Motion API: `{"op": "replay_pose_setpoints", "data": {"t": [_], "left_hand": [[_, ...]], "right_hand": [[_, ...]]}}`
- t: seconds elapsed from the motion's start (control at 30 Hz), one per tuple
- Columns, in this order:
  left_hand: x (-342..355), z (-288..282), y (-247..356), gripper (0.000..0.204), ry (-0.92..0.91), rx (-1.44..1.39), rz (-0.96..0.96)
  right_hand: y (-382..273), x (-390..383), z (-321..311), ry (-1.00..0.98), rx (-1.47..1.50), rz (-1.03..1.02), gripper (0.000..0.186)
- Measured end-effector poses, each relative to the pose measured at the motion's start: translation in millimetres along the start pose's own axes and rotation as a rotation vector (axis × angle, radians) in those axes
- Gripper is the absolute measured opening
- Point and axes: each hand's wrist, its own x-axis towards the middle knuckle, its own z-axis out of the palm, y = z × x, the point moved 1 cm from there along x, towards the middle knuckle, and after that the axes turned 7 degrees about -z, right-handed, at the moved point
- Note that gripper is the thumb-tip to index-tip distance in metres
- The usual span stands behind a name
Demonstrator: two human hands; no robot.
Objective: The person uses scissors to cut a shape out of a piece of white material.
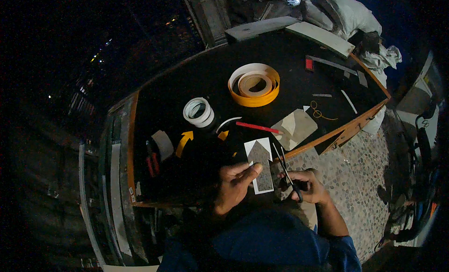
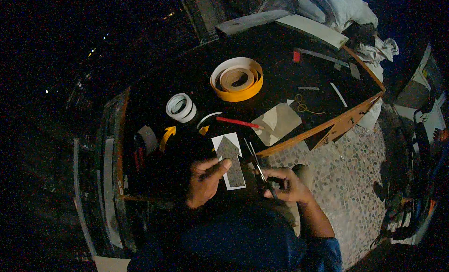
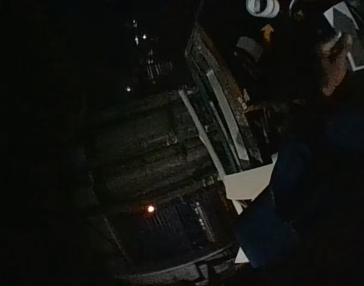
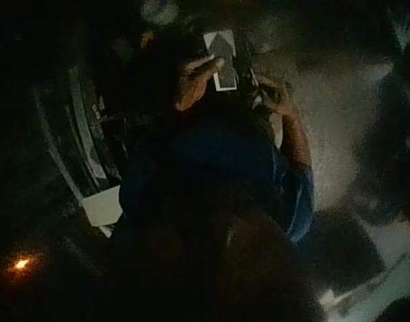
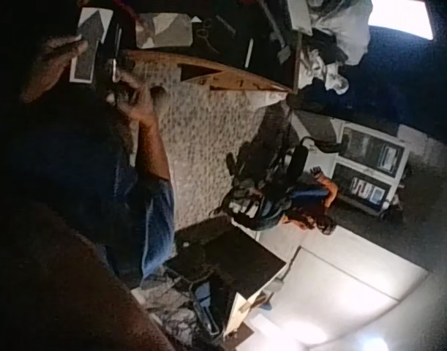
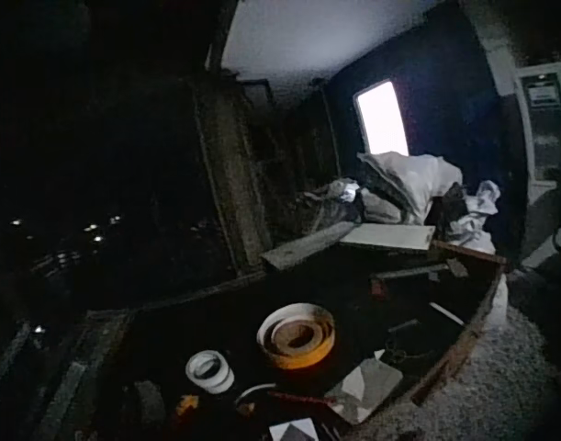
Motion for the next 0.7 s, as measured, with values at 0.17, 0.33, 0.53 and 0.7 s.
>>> {"op": "replay_pose_setpoints", "data": {"t": [0.17, 0.33, 0.53, 0.7], "left_hand": [[1.4, -2.5, 8.8, 0.026, -0.136, 0.038, -0.101], [-0.1, 2.6, 4.3, 0.025, -0.175, -0.057, -0.100], [1.0, -1.3, 11.0, 0.024, -0.252, 0.047, -0.134], [1.8, -5.4, 17.7, 0.023, -0.290, 0.130, -0.155]], "right_hand": [[-1.5, 1.3, 3.9, -0.037, 0.220, 0.102, 0.067], [0.4, 3.4, 0.2, -0.103, 0.132, 0.063, 0.069], [-2.7, -1.5, -9.7, -0.137, 0.149, 0.136, 0.069], [-7.8, 2.2, -13.6, -0.166, 0.154, 0.160, 0.068]]}}
